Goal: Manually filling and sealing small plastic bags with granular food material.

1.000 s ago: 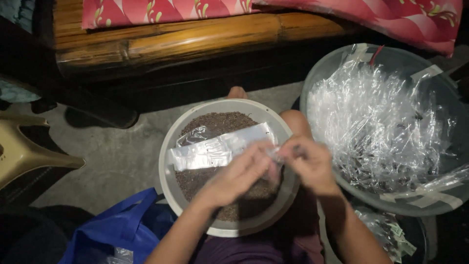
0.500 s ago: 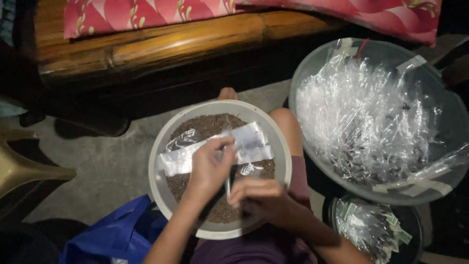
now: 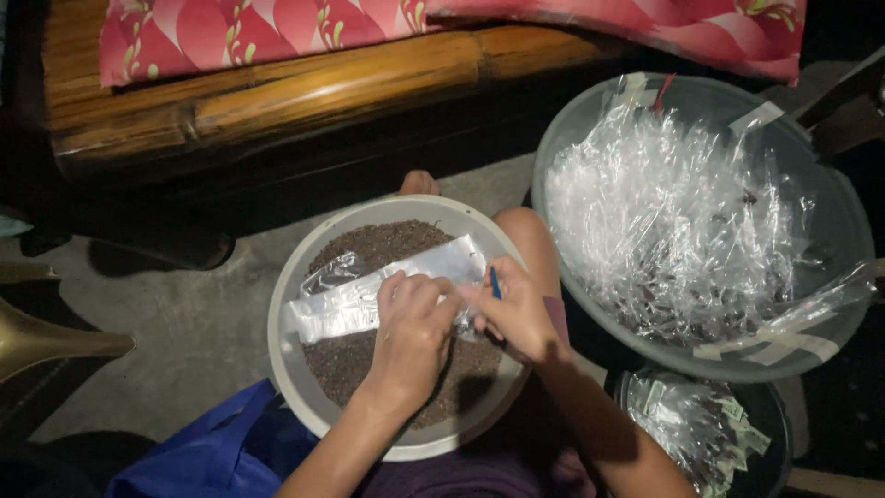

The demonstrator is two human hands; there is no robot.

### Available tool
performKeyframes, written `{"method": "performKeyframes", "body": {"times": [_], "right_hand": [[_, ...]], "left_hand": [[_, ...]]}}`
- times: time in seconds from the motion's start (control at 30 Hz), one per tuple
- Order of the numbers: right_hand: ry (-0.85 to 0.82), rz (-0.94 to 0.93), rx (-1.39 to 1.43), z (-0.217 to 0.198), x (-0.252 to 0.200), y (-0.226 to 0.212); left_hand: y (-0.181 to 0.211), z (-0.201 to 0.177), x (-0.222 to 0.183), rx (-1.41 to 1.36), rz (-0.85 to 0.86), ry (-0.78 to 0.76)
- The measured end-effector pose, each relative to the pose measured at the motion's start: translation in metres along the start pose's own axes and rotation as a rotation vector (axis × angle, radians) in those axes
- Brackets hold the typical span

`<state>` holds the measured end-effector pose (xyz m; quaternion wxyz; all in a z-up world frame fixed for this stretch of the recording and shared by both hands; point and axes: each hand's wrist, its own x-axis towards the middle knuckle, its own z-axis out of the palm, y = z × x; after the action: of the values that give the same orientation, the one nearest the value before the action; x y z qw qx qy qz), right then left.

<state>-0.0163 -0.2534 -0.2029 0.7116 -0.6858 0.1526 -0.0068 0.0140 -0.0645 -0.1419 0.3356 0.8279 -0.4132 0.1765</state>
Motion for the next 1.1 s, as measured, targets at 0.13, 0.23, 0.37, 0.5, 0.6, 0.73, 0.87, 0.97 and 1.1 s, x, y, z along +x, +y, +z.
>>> {"method": "performKeyframes", "body": {"times": [0.13, 0.23, 0.37, 0.5, 0.6, 0.73, 0.87, 0.97, 1.1], "right_hand": [[-0.182, -0.063, -0.017, -0.009, 0.001, 0.029], [-0.182, -0.004, 0.064, -0.015, -0.013, 0.010], [-0.125, -0.030, 0.234, -0.020, -0.016, 0.011], [-0.137, -0.029, 0.225, -0.025, -0.019, 0.019], [-0.203, -0.135, 0.003, -0.030, -0.040, -0.008], [-0.221, -0.505, -0.408, -0.044, -0.053, -0.041], [0.201, -0.344, -0.571, -0.109, -0.035, -0.013], [0.508, -0.336, -0.614, -0.195, -0.018, 0.025], [0.719, -0.262, -0.915, -0.282, -0.022, 0.058]], "left_hand": [[0.003, -0.001, -0.002, -0.085, -0.114, -0.116], [-0.004, 0.000, -0.002, -0.476, -0.166, -0.178], [0.003, -0.005, 0.002, -0.782, -0.310, -0.079], [-0.012, -0.025, 0.017, -1.056, -0.751, 0.113], [-0.021, -0.048, 0.024, -1.151, -0.733, 0.333], [-0.030, -0.077, 0.032, -1.376, -0.813, 0.441], [-0.044, -0.074, 0.014, -0.919, -0.829, 0.356], [-0.078, -0.087, -0.011, -0.187, -0.525, 0.469], [-0.102, -0.071, -0.030, 0.316, -0.651, 0.184]]}}
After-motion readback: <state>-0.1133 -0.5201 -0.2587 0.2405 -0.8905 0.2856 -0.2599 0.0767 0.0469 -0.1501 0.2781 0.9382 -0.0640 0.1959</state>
